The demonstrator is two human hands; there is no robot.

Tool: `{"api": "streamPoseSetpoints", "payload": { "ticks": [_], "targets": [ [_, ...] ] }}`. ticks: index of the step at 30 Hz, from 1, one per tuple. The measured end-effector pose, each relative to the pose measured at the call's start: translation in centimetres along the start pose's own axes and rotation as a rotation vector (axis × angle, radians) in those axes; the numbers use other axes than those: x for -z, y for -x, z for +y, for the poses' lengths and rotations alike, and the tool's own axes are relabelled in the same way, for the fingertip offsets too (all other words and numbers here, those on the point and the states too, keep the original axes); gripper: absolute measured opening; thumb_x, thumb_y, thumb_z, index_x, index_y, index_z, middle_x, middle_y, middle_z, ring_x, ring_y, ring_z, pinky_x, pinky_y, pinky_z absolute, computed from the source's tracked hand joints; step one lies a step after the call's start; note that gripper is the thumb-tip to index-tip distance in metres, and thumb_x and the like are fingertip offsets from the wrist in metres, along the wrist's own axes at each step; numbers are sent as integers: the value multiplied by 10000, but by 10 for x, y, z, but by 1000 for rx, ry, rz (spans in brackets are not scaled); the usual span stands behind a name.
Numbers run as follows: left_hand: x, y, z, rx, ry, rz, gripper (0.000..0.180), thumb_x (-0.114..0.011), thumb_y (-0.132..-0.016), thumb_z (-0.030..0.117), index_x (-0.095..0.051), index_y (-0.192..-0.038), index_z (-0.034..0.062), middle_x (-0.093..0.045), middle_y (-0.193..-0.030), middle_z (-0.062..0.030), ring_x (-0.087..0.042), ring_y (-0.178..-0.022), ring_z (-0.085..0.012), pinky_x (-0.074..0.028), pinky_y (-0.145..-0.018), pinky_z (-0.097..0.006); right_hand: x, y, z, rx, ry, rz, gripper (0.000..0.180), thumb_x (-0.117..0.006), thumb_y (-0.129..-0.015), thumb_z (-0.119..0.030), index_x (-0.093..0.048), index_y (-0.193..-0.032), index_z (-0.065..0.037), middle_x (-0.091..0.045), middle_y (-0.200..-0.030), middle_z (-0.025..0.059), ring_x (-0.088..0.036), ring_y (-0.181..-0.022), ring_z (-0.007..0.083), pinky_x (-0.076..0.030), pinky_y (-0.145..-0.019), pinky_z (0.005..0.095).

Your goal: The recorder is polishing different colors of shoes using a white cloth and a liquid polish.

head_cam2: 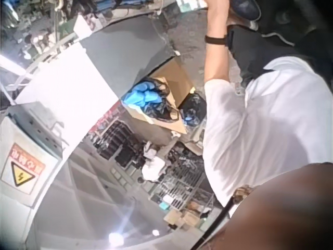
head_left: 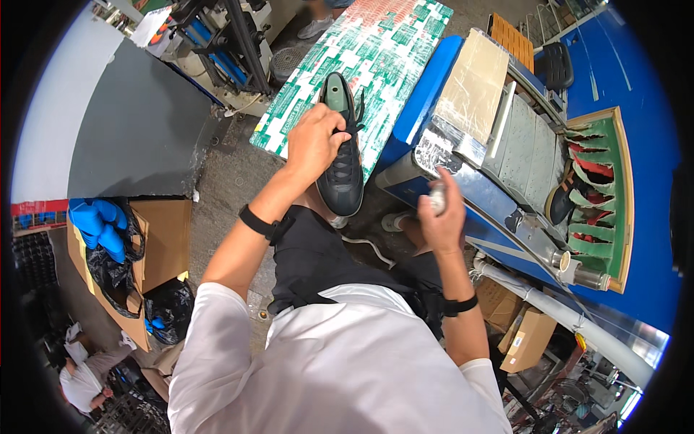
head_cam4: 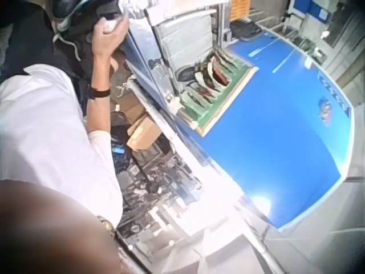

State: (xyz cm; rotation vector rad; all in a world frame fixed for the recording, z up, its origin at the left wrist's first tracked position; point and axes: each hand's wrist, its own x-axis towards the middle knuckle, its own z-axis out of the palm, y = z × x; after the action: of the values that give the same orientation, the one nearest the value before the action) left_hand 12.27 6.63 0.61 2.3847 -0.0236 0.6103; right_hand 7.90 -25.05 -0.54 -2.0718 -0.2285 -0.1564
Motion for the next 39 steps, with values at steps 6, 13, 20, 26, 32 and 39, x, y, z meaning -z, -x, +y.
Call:
{"api": "streamPoseSetpoints", "payload": {
  "ticks": [6,13,20,26,32,39],
  "targets": [
    [0,-9,-23,304,397,-100,136,-799,-984,77,-664,-971,59,-671,-896,-69,-711,-784,-249,-590,-723,-427,-59,-9,-40,-230,-313,-351,781,-763,-990,-142,-443,-1682,24,-701,-1163,60,-652,-968,107,-562,-868,279],
    [29,-41,-84,691,1320,303,284,-819,-971,69,-682,-1220,56,-758,-1076,-70,-745,-822,-182,-634,-789,-298,-95,-49,-72,137,-24,-457,824,-825,-888,-272,-540,-1577,79,-701,-1131,146,-695,-1052,307,-552,-970,420],
    [8,-69,-82,127,191,-323,1046,-992,-767,431,-547,-1604,-12,-443,-1700,-330,-435,-1595,-446,-384,-1313,-456,-117,-64,-78,636,500,-437,891,-880,-769,-377,-618,-1439,149,-664,-1008,206,-669,-942,390,-539,-874,493],
    [5,-87,-71,82,115,-501,1101,-994,-745,474,-536,-1628,4,-501,-1706,-229,-504,-1562,-379,-413,-1301,-428,-111,-78,-93,141,110,-529,755,-815,-862,-420,-679,-1380,113,-734,-1097,283,-733,-1010,454,-583,-911,517],
    [-7,-92,-74,78,121,-539,1095,-1025,-735,412,-538,-1627,6,-519,-1694,-224,-520,-1548,-387,-424,-1292,-440,-163,-33,-111,227,-55,-644,725,-816,-874,-402,-678,-1409,68,-740,-1125,281,-736,-1079,455,-579,-948,507],
    [-9,-99,-66,429,319,-493,1100,-915,-896,532,-410,-1688,-41,-556,-1618,-313,-602,-1466,-379,-484,-1212,-443,-98,-46,-79,280,91,-386,799,-857,-805,-279,-620,-1492,57,-689,-1013,188,-694,-963,388,-563,-881,476]
  ]
}}
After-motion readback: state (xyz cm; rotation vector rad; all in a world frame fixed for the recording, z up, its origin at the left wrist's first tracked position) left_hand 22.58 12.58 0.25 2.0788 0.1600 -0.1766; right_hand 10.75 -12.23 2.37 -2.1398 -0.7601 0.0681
